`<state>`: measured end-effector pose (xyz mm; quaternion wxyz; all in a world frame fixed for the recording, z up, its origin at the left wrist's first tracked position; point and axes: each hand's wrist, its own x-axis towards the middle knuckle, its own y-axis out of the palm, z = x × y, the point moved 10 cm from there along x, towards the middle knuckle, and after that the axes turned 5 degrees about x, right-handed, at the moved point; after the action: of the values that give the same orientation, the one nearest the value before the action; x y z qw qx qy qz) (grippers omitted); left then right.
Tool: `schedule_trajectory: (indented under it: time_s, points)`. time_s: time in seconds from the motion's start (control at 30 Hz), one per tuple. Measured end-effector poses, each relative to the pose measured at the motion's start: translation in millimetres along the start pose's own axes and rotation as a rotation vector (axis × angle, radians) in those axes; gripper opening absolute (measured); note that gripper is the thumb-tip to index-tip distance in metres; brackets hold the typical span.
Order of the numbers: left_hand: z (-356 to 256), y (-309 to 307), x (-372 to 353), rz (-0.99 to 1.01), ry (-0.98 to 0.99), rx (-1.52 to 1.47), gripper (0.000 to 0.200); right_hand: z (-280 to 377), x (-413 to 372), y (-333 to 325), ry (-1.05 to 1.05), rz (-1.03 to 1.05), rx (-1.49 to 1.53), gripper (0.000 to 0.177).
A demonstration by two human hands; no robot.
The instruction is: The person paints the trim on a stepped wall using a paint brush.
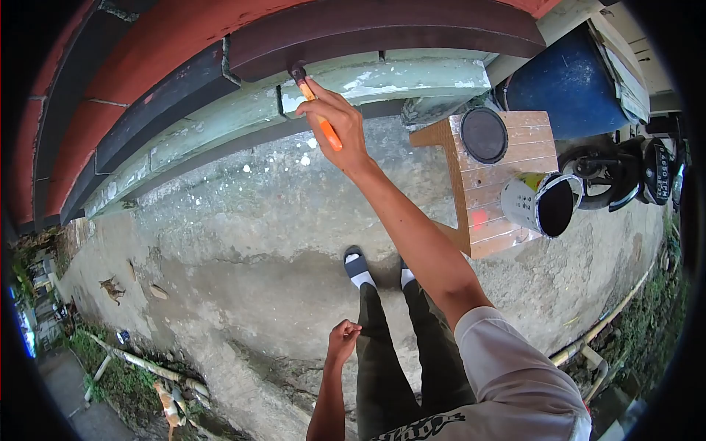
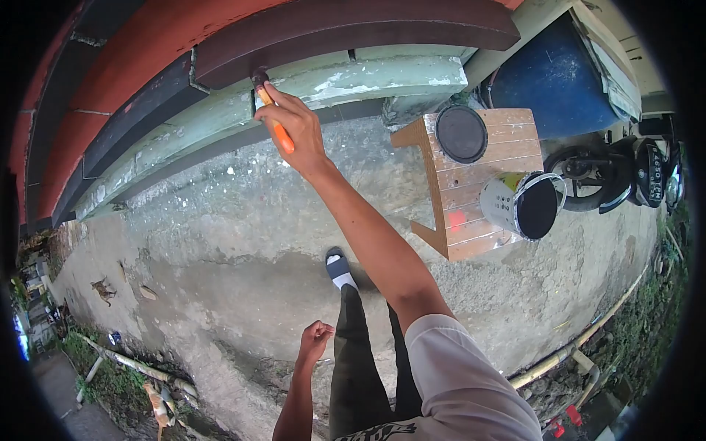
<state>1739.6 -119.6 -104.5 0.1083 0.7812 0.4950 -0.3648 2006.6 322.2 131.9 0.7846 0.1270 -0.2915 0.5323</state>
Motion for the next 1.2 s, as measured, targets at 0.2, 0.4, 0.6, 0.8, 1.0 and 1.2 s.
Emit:
schedule_trajectory:
  time_s: [0.2, 0.4, 0.6, 0.8, 1.0, 1.2]
  points:
    - [3.2, 15.1, -4.4, 0.022, 0.001, -0.021, 0.032, -22.8, -3.6, -115.4, 0.061, -0.322, -0.13, 0.014]
    - [17.2, 39.2, -9.4, 0.162, -0.1, -0.13, 0.033, -12.0, -7.7, -194.4, 0.055, -0.654, -0.119, 0.015]
    - [8.1, 23.8, -2.7, 0.184, -0.101, -0.065, 0.032, 3.9, 9.1, -89.8, 0.109, -0.379, -0.136, 0.014]
    - [5.9, 8.8, 7.7, 0.155, -0.071, -0.055, 0.033, 20.1, 21.9, -68.5, -0.04, -0.062, -0.01, 0.014]
    - [-6.7, 24.8, 15.8, 0.16, -0.032, 0.015, 0.027, 0.0, 35.7, -221.6, 0.009, -0.248, -0.245, 0.015]
    - [-28.2, 47.9, 17.9, 0.186, -0.024, 0.01, 0.027, -11.8, 25.4, -360.3, -0.056, -0.747, -0.331, 0.016]
